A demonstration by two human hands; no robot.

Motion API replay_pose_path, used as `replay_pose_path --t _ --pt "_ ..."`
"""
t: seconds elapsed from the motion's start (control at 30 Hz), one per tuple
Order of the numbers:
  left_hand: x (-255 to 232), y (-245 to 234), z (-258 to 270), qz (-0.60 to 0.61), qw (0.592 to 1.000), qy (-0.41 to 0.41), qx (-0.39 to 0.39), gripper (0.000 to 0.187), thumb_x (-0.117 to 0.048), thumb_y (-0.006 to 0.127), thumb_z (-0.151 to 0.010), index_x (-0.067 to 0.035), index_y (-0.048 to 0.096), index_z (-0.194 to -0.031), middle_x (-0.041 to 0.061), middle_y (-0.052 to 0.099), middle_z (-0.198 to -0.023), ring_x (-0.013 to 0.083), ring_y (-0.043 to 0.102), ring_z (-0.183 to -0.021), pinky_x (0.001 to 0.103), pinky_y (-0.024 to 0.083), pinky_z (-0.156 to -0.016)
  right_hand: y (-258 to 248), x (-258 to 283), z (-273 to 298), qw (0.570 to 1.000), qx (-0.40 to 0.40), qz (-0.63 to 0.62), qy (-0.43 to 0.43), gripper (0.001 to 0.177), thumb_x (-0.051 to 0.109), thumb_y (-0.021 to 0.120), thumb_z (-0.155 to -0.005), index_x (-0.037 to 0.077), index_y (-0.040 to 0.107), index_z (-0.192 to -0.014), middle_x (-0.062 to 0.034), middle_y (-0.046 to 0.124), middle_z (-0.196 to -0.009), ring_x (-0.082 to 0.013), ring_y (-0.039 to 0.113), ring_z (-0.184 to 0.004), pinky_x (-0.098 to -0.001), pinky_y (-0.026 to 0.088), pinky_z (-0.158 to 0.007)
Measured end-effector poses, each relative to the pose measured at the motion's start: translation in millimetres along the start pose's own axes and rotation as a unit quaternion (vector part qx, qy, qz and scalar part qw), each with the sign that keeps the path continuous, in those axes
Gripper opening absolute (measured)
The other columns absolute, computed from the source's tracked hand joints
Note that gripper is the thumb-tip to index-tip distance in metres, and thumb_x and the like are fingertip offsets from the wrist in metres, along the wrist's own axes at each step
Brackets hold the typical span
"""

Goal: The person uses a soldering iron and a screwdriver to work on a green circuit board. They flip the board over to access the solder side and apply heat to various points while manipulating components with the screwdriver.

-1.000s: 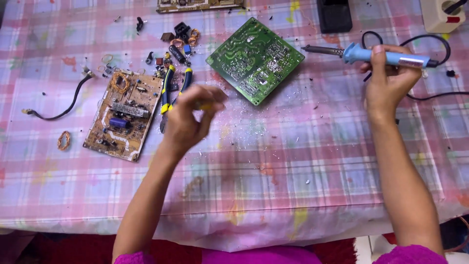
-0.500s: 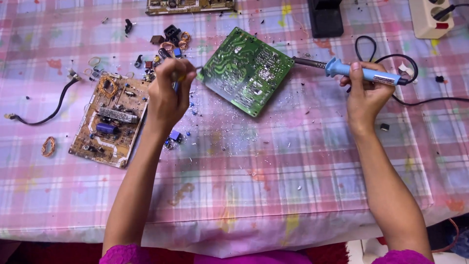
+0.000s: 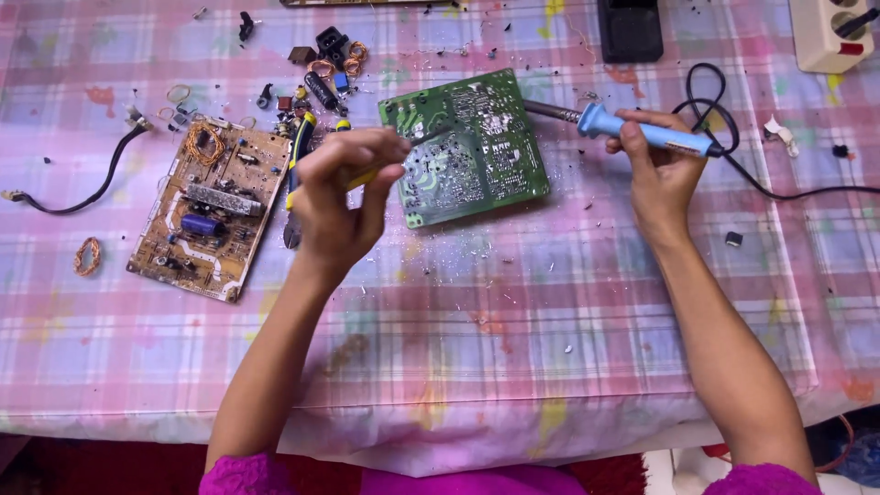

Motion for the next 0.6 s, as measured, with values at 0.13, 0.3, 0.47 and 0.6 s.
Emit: replay_pose_path --t 0.13,0.3,0.47,0.6 --pt "22.4 14.4 17.7 0.047 0.999 -0.022 -0.015 0.018 0.008 0.054 -0.086 0.005 0.038 -0.093 0.016 0.06 -0.079 0.0325 0.064 -0.073 0.038 0.053 -0.069 2.5 14.5 3.3 0.999 0.042 0.028 -0.017 0.016 0.007 0.06 -0.097 -0.008 0.055 -0.098 -0.0232 0.06 -0.1 -0.0224 0.062 -0.072 -0.033 0.055 -0.071" --pt "15.8 4.7 22.3 0.129 0.987 -0.09 0.021 0.023 0.009 0.044 -0.09 -0.003 0.026 -0.097 0.02 0.045 -0.081 0.0343 0.055 -0.074 0.043 0.051 -0.074 -3.7 20.7 9.1 0.997 0.035 0.069 0.012 0.019 0.014 0.059 -0.097 -0.005 0.056 -0.101 -0.0191 0.061 -0.098 -0.023 0.062 -0.074 -0.0269 0.052 -0.065" --pt "13.3 -3.0 22.3 0.138 0.986 -0.094 0.016 0.022 0.008 0.045 -0.089 -0.003 0.027 -0.095 0.019 0.047 -0.077 0.0323 0.056 -0.068 0.043 0.052 -0.068 -11.7 25.6 11.3 0.995 0.037 0.097 -0.003 0.019 0.012 0.059 -0.099 -0.006 0.055 -0.1 -0.0212 0.061 -0.097 -0.0251 0.061 -0.073 -0.0301 0.051 -0.064" --pt "9.9 -3.8 26.5 0.161 0.98 -0.111 0.015 0.023 0.008 0.045 -0.088 -0.003 0.026 -0.096 0.02 0.046 -0.078 0.0336 0.057 -0.071 0.045 0.053 -0.072 -19.1 23.8 11.1 0.993 0.034 0.109 0.01 0.019 0.013 0.057 -0.1 -0.005 0.055 -0.098 -0.0205 0.06 -0.098 -0.0249 0.06 -0.072 -0.0303 0.05 -0.064"
Point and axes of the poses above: each hand's wrist, its own z-axis away from the middle knuckle, its own y-axis out of the palm, x = y × z, the point moved 2 cm from there along -z, towards the middle knuckle
